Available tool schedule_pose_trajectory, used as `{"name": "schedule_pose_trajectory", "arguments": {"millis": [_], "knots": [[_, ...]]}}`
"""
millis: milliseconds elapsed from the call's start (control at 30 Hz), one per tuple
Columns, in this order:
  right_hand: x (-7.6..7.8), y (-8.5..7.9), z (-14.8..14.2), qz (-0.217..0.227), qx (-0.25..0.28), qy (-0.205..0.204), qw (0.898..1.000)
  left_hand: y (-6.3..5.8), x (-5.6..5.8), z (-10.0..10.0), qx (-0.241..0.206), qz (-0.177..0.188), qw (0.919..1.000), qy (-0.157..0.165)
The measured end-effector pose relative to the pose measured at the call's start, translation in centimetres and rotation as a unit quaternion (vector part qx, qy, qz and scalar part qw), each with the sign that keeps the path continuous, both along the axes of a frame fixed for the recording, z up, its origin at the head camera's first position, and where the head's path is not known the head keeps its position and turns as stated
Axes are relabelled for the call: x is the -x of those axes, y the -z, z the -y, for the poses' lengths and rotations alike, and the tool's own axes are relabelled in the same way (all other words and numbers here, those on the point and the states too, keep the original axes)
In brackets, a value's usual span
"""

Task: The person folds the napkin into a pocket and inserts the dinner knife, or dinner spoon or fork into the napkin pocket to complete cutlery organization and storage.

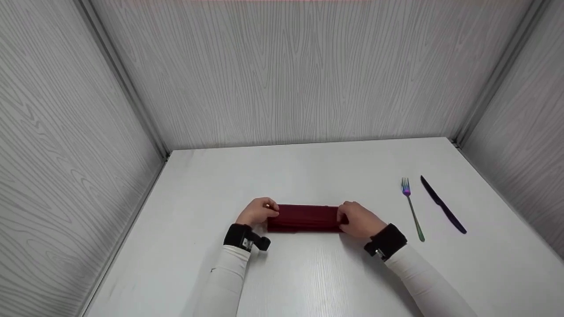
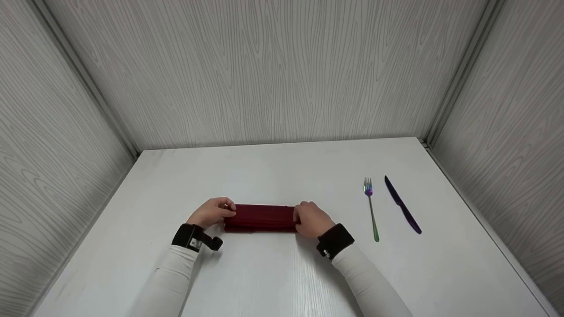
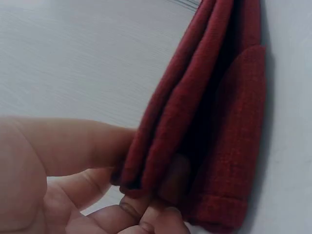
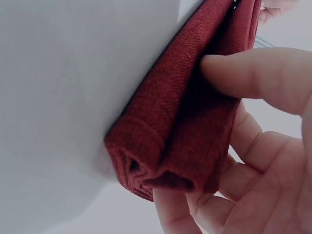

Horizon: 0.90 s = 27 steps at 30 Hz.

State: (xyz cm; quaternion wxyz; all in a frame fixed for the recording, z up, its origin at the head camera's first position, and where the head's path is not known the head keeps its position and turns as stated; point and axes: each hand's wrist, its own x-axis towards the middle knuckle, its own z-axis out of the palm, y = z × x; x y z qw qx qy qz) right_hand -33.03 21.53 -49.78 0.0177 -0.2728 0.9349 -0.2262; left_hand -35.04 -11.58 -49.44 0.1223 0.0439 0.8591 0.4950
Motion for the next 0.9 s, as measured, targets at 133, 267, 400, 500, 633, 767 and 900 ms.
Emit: {"name": "schedule_pose_trajectory", "arguments": {"millis": [133,267,400,500,633,767,900], "knots": [[-0.1,0.0,0.2,-0.009,-0.010,-0.004,1.000,-0.2,-0.3,0.0,0.044,-0.017,0.9989,0.006],[-0.2,0.0,0.3,-0.021,-0.016,-0.008,1.000,-0.3,-0.5,0.1,0.079,-0.036,0.9960,0.020],[-0.4,0.0,0.3,-0.029,-0.014,-0.010,0.999,-0.2,-0.8,0.2,0.091,-0.044,0.9945,0.029],[-0.4,0.1,0.4,-0.031,-0.018,0.000,0.999,-0.1,-1.0,0.0,0.123,-0.060,0.9899,0.036],[-0.5,0.0,0.2,-0.030,-0.028,0.016,0.999,-0.4,-1.4,-0.8,0.189,-0.092,0.9764,0.052],[-1.2,-0.2,-0.7,-0.039,-0.035,0.006,0.999,-0.8,-1.9,-1.3,0.228,-0.108,0.9661,0.054],[-2.5,-0.2,-1.8,-0.080,-0.046,-0.031,0.995,-0.8,-2.3,-1.1,0.238,-0.114,0.9630,0.053]]}}
